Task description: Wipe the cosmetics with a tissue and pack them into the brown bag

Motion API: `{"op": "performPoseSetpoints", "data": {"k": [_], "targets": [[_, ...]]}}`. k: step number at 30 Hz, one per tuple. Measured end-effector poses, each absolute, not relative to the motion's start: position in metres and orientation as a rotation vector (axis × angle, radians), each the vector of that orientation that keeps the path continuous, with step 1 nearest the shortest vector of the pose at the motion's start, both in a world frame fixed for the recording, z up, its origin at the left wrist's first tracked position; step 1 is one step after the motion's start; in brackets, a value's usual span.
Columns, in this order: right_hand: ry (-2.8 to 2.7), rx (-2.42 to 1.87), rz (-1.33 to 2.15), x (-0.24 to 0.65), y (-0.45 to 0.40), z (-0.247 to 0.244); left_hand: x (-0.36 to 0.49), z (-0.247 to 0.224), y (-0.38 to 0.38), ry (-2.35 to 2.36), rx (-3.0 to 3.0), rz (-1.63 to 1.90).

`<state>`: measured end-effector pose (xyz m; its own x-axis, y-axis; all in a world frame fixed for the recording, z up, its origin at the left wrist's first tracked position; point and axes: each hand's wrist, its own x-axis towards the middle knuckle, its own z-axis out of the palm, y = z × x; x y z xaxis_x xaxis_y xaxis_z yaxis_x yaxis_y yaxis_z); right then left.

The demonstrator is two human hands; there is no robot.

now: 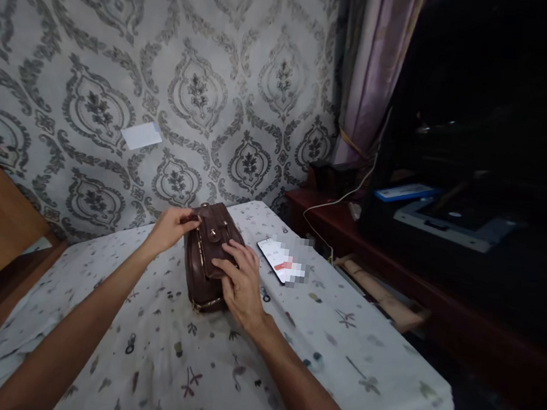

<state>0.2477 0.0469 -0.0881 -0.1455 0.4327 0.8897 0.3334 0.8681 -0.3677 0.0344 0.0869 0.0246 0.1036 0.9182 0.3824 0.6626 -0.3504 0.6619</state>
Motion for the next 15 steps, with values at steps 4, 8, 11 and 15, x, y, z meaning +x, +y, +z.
{"op": "performPoseSetpoints", "data": {"k": [4,8,11,15], "targets": [[-1.757,-0.586,0.118,0.248,0.047,-0.089,0.038,0.027,0.079,1.538,2.077,1.044],[-1.736,-0.586,0.135,0.247,0.047,-0.089,0.043,0.033,0.071,1.508,2.106,0.947],[-1.730,-0.582,0.132,0.246,0.046,-0.089,0.053,0.038,0.070,1.497,2.136,0.926],[-1.715,-0.601,0.132,0.245,0.040,-0.087,0.075,0.045,0.077,1.518,2.204,0.972]]}}
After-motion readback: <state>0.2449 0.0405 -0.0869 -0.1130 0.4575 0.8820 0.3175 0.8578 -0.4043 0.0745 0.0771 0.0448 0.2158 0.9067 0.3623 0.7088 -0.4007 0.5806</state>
